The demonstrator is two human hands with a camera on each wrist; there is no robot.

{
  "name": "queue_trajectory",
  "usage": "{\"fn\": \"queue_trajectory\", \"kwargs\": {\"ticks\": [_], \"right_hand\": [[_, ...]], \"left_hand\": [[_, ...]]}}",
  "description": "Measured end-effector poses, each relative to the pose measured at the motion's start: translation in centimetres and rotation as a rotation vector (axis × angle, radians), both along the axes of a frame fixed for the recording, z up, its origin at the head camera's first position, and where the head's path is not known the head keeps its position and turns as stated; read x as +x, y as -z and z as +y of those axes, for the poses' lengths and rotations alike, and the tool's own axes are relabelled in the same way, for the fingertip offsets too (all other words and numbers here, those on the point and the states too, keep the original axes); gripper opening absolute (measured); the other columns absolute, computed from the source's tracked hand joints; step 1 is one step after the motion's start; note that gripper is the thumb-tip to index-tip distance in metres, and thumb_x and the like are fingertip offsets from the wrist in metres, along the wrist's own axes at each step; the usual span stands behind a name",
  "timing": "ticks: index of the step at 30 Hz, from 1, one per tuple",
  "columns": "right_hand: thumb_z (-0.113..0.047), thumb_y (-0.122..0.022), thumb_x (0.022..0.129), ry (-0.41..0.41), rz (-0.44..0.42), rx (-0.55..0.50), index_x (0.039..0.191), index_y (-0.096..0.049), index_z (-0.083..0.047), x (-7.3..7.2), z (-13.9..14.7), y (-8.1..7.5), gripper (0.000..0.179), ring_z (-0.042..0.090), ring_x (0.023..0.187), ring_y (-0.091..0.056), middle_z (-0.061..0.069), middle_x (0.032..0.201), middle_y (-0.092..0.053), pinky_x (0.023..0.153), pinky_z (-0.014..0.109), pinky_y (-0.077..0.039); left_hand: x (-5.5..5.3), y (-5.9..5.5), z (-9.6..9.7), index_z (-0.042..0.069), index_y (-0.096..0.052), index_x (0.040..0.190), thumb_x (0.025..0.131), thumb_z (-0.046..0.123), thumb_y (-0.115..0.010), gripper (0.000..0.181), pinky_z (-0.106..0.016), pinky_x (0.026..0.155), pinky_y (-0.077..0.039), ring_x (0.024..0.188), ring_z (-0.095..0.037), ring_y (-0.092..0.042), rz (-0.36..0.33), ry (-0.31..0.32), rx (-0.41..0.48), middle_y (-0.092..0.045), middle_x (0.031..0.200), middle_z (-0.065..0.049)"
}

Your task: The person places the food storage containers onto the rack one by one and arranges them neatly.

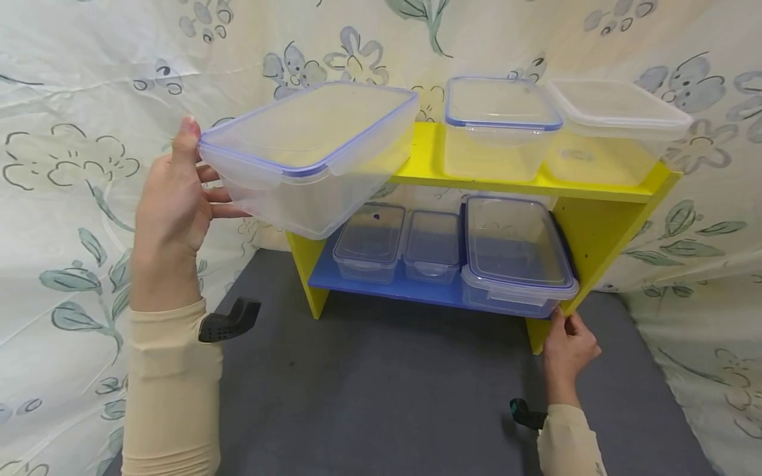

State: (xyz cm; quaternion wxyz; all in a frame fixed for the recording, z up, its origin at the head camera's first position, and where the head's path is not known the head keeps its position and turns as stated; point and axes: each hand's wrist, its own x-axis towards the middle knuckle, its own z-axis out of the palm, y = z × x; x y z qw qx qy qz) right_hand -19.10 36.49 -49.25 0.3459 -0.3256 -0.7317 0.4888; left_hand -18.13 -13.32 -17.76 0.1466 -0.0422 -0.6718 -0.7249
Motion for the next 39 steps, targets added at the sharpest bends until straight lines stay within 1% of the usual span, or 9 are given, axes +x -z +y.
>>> {"fn": "queue_trajectory", "kwargs": {"ticks": [6, 13, 20, 23, 27, 30, 33, 35, 39], "right_hand": [[-0.042, -0.062, 0.092, 0.005, 0.009, -0.016, 0.1, -0.077, -0.017, 0.1, -0.2, -0.2, 0.031, -0.011, 0.069, -0.052, -0.036, 0.069, -0.056, 0.061, 0.007, -0.037], [-0.043, -0.06, 0.092, 0.008, -0.004, -0.032, 0.107, -0.076, -0.017, 0.2, -0.3, -0.1, 0.034, -0.011, 0.073, -0.053, -0.032, 0.078, -0.062, 0.065, 0.005, -0.039], [-0.044, -0.06, 0.092, 0.007, 0.003, -0.001, 0.103, -0.077, -0.013, 0.0, -0.3, 0.1, 0.037, -0.012, 0.069, -0.052, -0.036, 0.072, -0.058, 0.062, 0.005, -0.038], [-0.044, -0.062, 0.091, 0.004, 0.012, -0.021, 0.102, -0.077, -0.015, 0.1, -0.5, -0.1, 0.035, -0.01, 0.069, -0.052, -0.035, 0.071, -0.058, 0.062, 0.006, -0.038], [-0.045, -0.062, 0.091, 0.004, 0.013, -0.029, 0.103, -0.077, -0.015, 0.1, -0.6, -0.2, 0.036, -0.011, 0.071, -0.053, -0.034, 0.074, -0.059, 0.063, 0.005, -0.038], [-0.046, -0.061, 0.091, 0.007, 0.01, -0.013, 0.104, -0.077, -0.015, 0.1, -0.6, -0.3, 0.037, -0.011, 0.071, -0.054, -0.033, 0.076, -0.062, 0.063, 0.005, -0.039], [-0.046, -0.06, 0.092, 0.008, 0.003, -0.015, 0.107, -0.077, -0.018, 0.1, -0.6, -0.5, 0.036, -0.011, 0.074, -0.055, -0.029, 0.083, -0.067, 0.065, 0.005, -0.04], [-0.047, -0.06, 0.092, 0.006, -0.002, -0.024, 0.108, -0.076, -0.02, 0.1, -0.5, -0.5, 0.035, -0.011, 0.076, -0.055, -0.026, 0.088, -0.069, 0.067, 0.006, -0.041], [-0.045, -0.061, 0.092, 0.006, 0.002, -0.05, 0.108, -0.076, -0.021, 0.3, -0.5, -0.6, 0.033, -0.012, 0.077, -0.055, -0.028, 0.085, -0.067, 0.067, 0.005, -0.041]], "left_hand": [[-0.6, -0.2, 0.5, 0.009, -0.068, 0.113, 0.09, 0.06, -0.056, 0.056, -0.039, 0.051, -0.055, 0.069, -0.028, -0.074, -0.034, -0.055, 0.031, -0.072, 0.095, -0.011], [-1.4, -0.5, 1.0, 0.009, -0.067, 0.111, 0.091, 0.058, -0.055, 0.055, -0.039, 0.051, -0.055, 0.067, -0.027, -0.074, -0.067, -0.082, 0.045, -0.07, 0.095, -0.012], [-1.0, -0.4, 1.3, 0.014, -0.068, 0.117, 0.088, 0.066, -0.05, 0.063, -0.033, 0.055, -0.056, 0.073, -0.024, -0.075, -0.093, -0.1, -0.007, -0.067, 0.117, -0.016], [-0.5, -0.1, 1.4, 0.013, -0.069, 0.117, 0.088, 0.065, -0.05, 0.063, -0.03, 0.055, -0.056, 0.075, -0.023, -0.075, -0.057, -0.09, -0.033, -0.066, 0.122, -0.015], [0.0, 0.3, 1.7, 0.012, -0.068, 0.119, 0.093, 0.056, -0.053, 0.053, -0.031, 0.056, -0.056, 0.085, -0.029, -0.074, 0.054, -0.034, -0.079, -0.066, 0.12, -0.016], [0.4, 0.5, 1.8, 0.016, -0.06, 0.132, 0.092, 0.046, -0.06, 0.049, -0.032, 0.059, -0.057, 0.092, -0.034, -0.073, 0.107, 0.027, -0.092, -0.064, 0.12, -0.016], [0.6, 0.5, 1.9, 0.025, -0.046, 0.144, 0.09, 0.041, -0.066, 0.06, -0.032, 0.061, -0.058, 0.096, -0.036, -0.071, 0.131, 0.086, -0.088, -0.061, 0.124, -0.018], [0.6, 0.5, 2.0, 0.031, -0.043, 0.146, 0.089, 0.039, -0.067, 0.063, -0.032, 0.06, -0.057, 0.096, -0.035, -0.071, 0.151, 0.093, -0.085, -0.061, 0.126, -0.018], [0.5, 0.5, 2.4, 0.029, -0.05, 0.141, 0.089, 0.039, -0.069, 0.056, -0.032, 0.058, -0.056, 0.092, -0.035, -0.072, 0.173, 0.067, -0.073, -0.062, 0.125, -0.017]]}}
